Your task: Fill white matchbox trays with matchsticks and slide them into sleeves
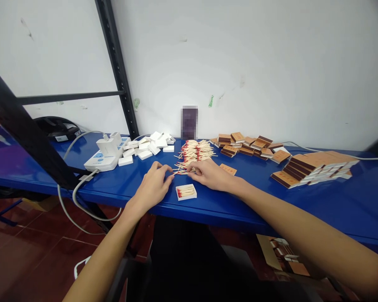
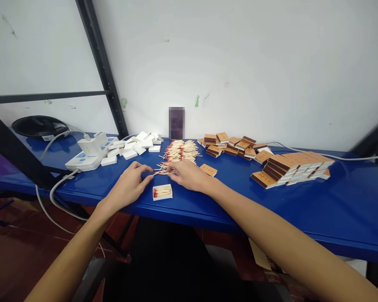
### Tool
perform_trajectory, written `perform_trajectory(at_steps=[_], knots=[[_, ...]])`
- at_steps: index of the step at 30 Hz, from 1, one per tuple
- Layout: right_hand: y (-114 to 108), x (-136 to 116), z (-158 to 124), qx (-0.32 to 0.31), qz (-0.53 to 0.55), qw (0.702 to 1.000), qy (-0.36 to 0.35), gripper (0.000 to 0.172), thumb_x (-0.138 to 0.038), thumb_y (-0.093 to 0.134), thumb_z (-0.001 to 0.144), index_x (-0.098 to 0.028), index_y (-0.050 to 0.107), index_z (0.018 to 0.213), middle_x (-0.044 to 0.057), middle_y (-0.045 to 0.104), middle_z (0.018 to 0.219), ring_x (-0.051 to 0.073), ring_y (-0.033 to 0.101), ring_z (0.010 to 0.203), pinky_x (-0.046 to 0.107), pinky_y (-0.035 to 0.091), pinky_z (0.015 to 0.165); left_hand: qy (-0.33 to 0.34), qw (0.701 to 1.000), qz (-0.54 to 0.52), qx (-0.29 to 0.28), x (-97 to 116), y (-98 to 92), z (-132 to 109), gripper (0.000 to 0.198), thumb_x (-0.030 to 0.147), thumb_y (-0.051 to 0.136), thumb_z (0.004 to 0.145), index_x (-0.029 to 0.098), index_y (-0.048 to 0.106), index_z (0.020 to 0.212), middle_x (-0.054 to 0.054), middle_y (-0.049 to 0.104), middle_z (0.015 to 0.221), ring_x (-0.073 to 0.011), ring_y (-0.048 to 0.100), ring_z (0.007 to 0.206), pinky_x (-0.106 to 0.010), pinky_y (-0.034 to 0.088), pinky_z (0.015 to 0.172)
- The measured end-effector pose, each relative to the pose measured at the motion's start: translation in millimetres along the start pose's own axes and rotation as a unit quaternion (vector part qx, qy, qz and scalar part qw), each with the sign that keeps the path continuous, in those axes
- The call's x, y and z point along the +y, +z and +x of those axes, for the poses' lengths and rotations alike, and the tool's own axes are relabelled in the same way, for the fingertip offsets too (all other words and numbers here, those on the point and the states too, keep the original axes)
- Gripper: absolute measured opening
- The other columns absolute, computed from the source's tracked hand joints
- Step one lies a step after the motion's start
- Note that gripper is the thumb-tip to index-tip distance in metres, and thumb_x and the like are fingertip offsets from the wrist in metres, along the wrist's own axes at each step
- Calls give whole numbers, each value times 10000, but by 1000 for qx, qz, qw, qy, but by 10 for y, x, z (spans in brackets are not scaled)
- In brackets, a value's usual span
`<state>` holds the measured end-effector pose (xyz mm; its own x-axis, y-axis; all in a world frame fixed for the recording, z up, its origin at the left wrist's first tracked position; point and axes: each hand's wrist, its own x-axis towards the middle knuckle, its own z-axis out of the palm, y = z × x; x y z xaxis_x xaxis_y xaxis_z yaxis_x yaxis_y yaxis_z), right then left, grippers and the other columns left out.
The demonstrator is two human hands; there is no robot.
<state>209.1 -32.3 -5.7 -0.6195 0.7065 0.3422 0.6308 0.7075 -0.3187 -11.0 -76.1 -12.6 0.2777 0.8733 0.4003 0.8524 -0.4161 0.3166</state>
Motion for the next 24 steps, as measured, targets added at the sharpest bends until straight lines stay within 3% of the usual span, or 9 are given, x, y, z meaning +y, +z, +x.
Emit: perform_trajectory(at_steps=[10,13,16,20,22,24], knots=[[49,-33,11,-21,-22,999,12,125,-217,536,923,-178,655,920,6,622,698,127,499,607,240,290,585,-2,1000,27,-12,-35,54,107,167,272,520,934,183,648,872,-78,593,895,-256,598,863,-360,456,724],[41,-52,13,-22,-17,999,23,109,-232,549,922,-184,647,923,2,618,695,128,499,606,239,287,580,14,1000,-18,-2,-62,12,85,161,264,524,918,180,640,844,-65,637,843,-235,607,813,-354,453,734],[52,-50,37,-21,-18,999,29,114,-245,546,929,-188,642,952,12,639,734,137,527,647,241,297,595,-14,989,-147,16,-100,-26,60,173,317,550,898,177,633,838,-35,650,761,-198,610,723,-321,457,692],[69,-39,79,-35,-18,999,14,131,-239,511,951,-184,624,915,35,666,822,144,557,708,242,313,616,-49,945,-320,40,-157,-38,48,284,347,569,874,157,625,1078,-3,597,736,-158,578,689,-276,445,648],[67,-41,96,-47,-20,999,9,130,-241,496,960,-186,610,929,41,669,850,149,568,726,245,323,628,-45,937,-341,52,-176,-37,48,388,342,539,891,163,583,1233,9,557,744,-138,533,656,-264,425,623],[56,-52,106,-64,-24,998,2,126,-247,483,968,-192,596,962,49,674,886,158,583,754,250,336,645,-42,934,-351,51,-184,-42,46,409,357,508,911,167,585,1265,8,537,749,-128,501,637,-260,416,610]])
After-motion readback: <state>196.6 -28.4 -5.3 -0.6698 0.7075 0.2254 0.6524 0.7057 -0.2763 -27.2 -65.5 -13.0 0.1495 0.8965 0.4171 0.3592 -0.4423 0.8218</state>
